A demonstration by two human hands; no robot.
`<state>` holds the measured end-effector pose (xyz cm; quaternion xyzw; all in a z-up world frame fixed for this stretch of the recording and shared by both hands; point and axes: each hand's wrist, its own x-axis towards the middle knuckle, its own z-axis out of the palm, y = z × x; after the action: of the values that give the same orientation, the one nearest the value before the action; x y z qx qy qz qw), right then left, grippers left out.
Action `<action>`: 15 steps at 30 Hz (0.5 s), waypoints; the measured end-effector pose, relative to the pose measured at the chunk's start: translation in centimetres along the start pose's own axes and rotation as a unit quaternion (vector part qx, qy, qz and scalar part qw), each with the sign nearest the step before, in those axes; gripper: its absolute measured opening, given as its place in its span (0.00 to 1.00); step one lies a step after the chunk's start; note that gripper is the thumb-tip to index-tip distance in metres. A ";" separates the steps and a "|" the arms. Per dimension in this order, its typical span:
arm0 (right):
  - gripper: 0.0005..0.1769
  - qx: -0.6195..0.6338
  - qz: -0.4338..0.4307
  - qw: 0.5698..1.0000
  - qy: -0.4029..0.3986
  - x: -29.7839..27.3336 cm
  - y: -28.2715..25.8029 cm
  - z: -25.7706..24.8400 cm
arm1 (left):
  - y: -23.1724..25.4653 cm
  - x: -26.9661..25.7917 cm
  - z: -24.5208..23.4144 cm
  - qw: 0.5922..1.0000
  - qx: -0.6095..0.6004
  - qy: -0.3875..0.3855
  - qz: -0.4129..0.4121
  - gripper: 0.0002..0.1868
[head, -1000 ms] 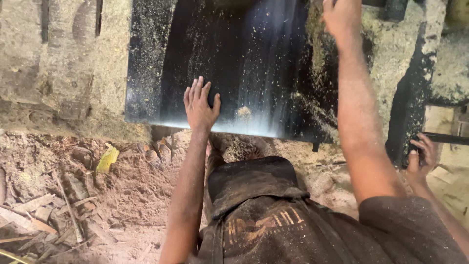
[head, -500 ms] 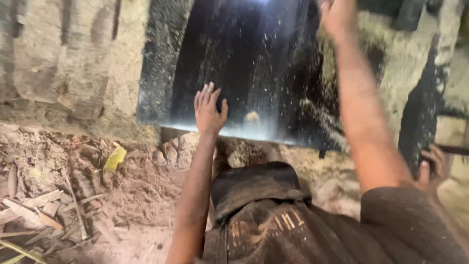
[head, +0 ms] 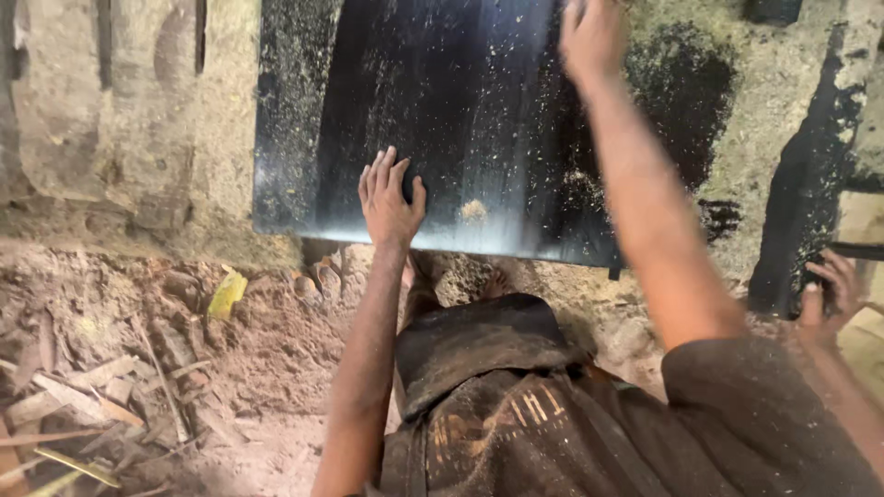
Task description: The person lifts a large wooden log onto a machine table with the help of another person, clears sawdust from the surface using a scraper tool and by hand, and positions the wood for processing.
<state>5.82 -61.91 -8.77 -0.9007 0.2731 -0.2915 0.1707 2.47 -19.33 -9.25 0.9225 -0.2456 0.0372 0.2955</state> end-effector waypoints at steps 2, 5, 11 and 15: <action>0.32 -0.052 0.022 0.992 -0.112 -7.3 -2.4 0.9 | 0.1 0.1 0.1 1.000 -0.007 0.001 -0.002 0.19; 0.35 -0.061 0.097 0.977 -0.179 -10.8 -1.2 0.4 | -0.4 -0.2 0.0 1.000 -0.008 -0.004 0.008 0.19; 0.30 -0.064 0.248 0.964 -0.074 -16.8 10.2 -9.4 | -0.1 0.0 -0.7 0.999 -0.028 -0.007 0.024 0.18; 0.32 -0.224 0.248 0.942 0.041 -21.9 14.2 -15.6 | 0.0 0.1 -1.0 0.998 -0.050 0.002 0.031 0.17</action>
<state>-24.24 -62.50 -12.82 -0.8069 0.5527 -0.2077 0.0205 2.65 -18.79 -8.45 0.8983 -0.2751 0.0361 0.3407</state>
